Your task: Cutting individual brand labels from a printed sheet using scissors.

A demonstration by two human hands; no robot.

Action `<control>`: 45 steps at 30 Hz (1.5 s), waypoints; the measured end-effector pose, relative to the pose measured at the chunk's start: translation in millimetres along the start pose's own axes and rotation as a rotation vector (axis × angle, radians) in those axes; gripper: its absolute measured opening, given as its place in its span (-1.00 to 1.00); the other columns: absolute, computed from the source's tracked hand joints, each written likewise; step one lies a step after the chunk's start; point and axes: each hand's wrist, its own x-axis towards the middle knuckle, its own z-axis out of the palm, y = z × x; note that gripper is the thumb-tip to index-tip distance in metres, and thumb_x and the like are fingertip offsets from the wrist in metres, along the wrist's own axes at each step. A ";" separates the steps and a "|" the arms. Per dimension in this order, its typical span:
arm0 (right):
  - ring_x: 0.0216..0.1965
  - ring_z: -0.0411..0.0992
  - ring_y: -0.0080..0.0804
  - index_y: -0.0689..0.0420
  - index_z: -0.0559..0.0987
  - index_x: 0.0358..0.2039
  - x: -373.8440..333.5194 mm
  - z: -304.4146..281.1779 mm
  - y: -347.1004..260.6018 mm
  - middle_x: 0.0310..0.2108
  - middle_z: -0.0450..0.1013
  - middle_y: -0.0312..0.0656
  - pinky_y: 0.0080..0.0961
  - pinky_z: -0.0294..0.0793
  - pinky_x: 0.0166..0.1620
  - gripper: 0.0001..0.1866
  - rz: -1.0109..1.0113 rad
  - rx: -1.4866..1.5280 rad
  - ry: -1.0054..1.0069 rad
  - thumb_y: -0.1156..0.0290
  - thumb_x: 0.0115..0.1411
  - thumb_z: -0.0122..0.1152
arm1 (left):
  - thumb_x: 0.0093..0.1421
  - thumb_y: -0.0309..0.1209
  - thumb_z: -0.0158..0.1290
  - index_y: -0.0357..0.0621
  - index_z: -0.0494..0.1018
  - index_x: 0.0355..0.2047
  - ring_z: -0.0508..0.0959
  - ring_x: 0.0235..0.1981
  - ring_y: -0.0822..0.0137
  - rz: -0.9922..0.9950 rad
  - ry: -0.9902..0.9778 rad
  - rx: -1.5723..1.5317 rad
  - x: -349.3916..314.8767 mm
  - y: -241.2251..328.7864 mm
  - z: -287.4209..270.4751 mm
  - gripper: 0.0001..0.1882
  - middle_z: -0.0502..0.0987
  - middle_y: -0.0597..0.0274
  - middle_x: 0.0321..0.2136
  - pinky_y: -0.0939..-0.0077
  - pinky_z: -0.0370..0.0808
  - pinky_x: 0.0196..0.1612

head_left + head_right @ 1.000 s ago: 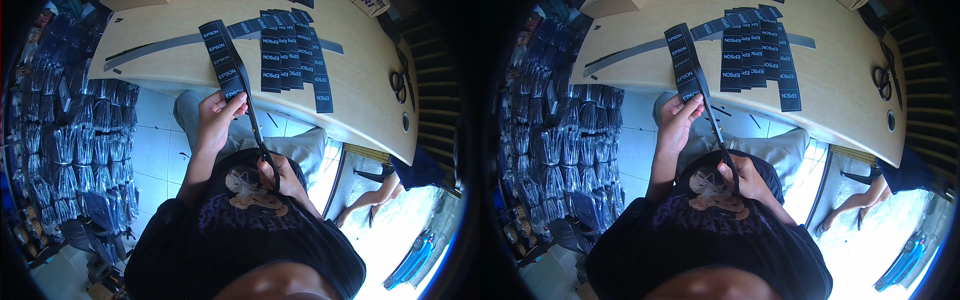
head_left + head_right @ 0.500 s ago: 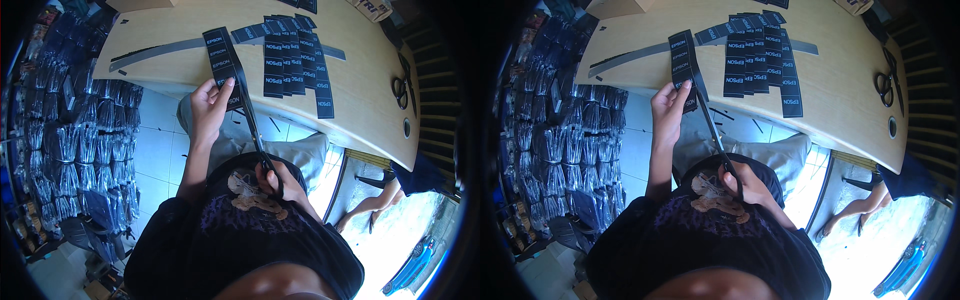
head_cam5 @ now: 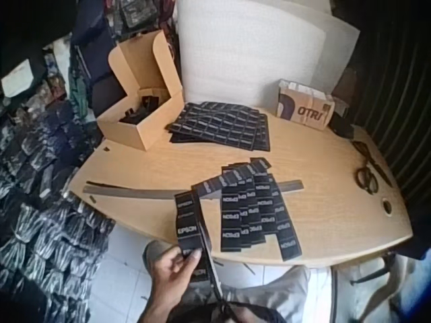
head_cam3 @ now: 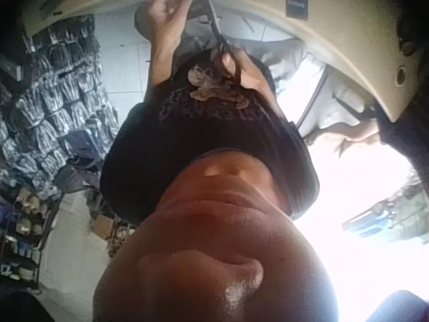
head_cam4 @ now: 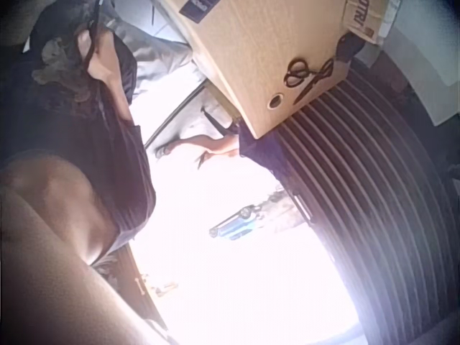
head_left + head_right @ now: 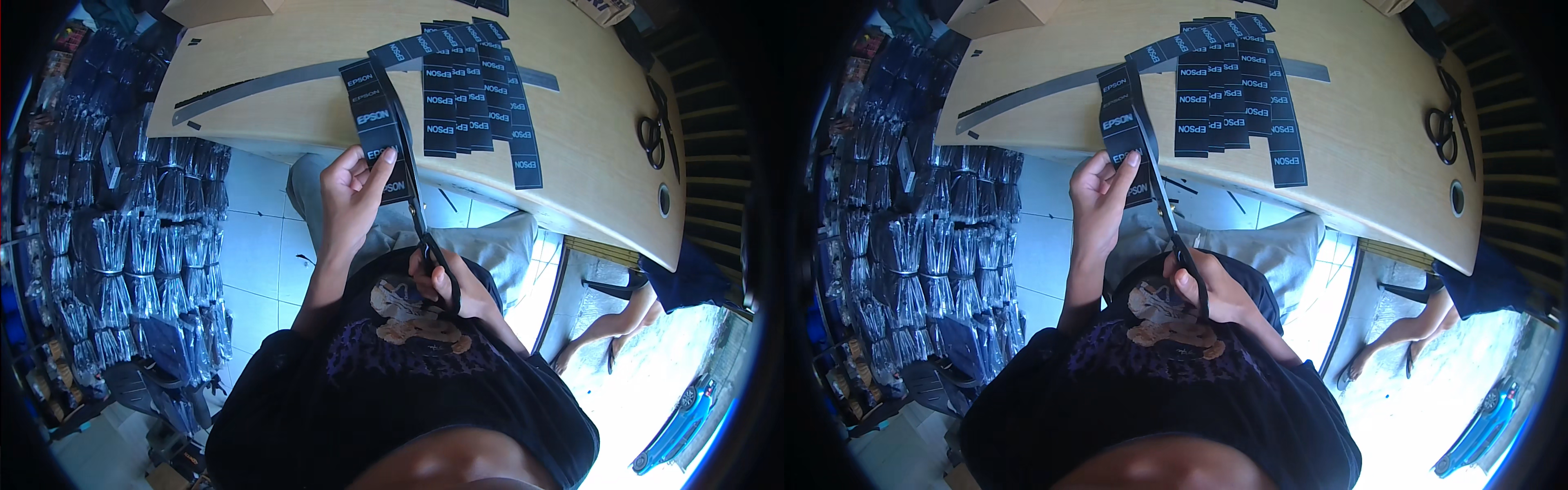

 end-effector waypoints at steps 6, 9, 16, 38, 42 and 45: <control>-0.60 0.24 -0.52 0.25 0.39 -0.35 1.2 -6.4 8.2 -0.66 0.25 -0.30 -0.52 0.22 -0.45 -0.31 -0.064 -0.093 -0.012 -0.26 0.17 -0.20 | 0.18 -0.48 0.06 -0.36 0.44 -0.28 0.45 -0.39 0.66 -0.022 0.023 -0.055 0.1 5.0 2.5 -0.83 0.55 0.23 -0.39 0.80 0.34 -0.35; -0.58 0.24 -0.50 0.26 0.40 -0.34 1.6 -7.7 8.5 -0.65 0.25 -0.28 -0.51 0.22 -0.45 -0.31 -0.061 -0.103 -0.020 -0.27 0.16 -0.20 | 0.18 -0.48 0.06 -0.37 0.44 -0.27 0.45 -0.38 0.66 -0.027 0.016 -0.048 0.7 4.7 0.4 -0.83 0.56 0.22 -0.38 0.80 0.34 -0.34; -0.49 0.25 -0.44 0.26 0.40 -0.32 4.2 -7.1 6.9 -0.57 0.27 -0.22 -0.47 0.24 -0.35 -0.27 -0.071 -0.159 0.007 -0.30 0.14 -0.22 | 0.18 -0.48 0.06 -0.37 0.44 -0.27 0.44 -0.38 0.66 -0.025 -0.036 -0.032 -1.4 4.7 -1.4 -0.82 0.55 0.25 -0.39 0.80 0.34 -0.34; -0.51 0.22 -0.50 0.21 0.34 -0.39 10.6 -7.1 3.4 -0.59 0.23 -0.28 -0.50 0.22 -0.39 -0.36 -0.090 -0.101 0.010 -0.24 0.19 -0.21 | 0.18 -0.49 0.06 -0.35 0.45 -0.31 0.40 -0.46 0.71 -0.037 -0.084 0.009 -3.8 5.9 -0.6 -0.86 0.52 0.33 -0.45 0.81 0.31 -0.44; -0.64 0.11 -0.65 0.20 0.26 -0.49 13.0 1.5 -4.3 -0.65 0.14 -0.37 -0.68 0.08 -0.58 -0.31 -0.066 0.019 0.037 -0.32 0.09 -0.13 | 0.17 -0.49 0.06 -0.35 0.45 -0.34 0.39 -0.46 0.71 -0.042 -0.072 -0.011 -3.7 5.8 -0.1 -0.86 0.52 0.34 -0.46 0.82 0.30 -0.44; -0.66 0.11 -0.65 0.18 0.24 -0.53 12.5 3.2 -5.0 -0.68 0.12 -0.38 -0.67 0.08 -0.59 -0.33 -0.041 0.019 0.054 -0.31 0.11 -0.14 | 0.17 -0.48 0.07 -0.35 0.45 -0.34 0.37 -0.48 0.73 -0.046 -0.049 -0.027 -3.3 6.4 2.4 -0.86 0.51 0.37 -0.48 0.83 0.26 -0.45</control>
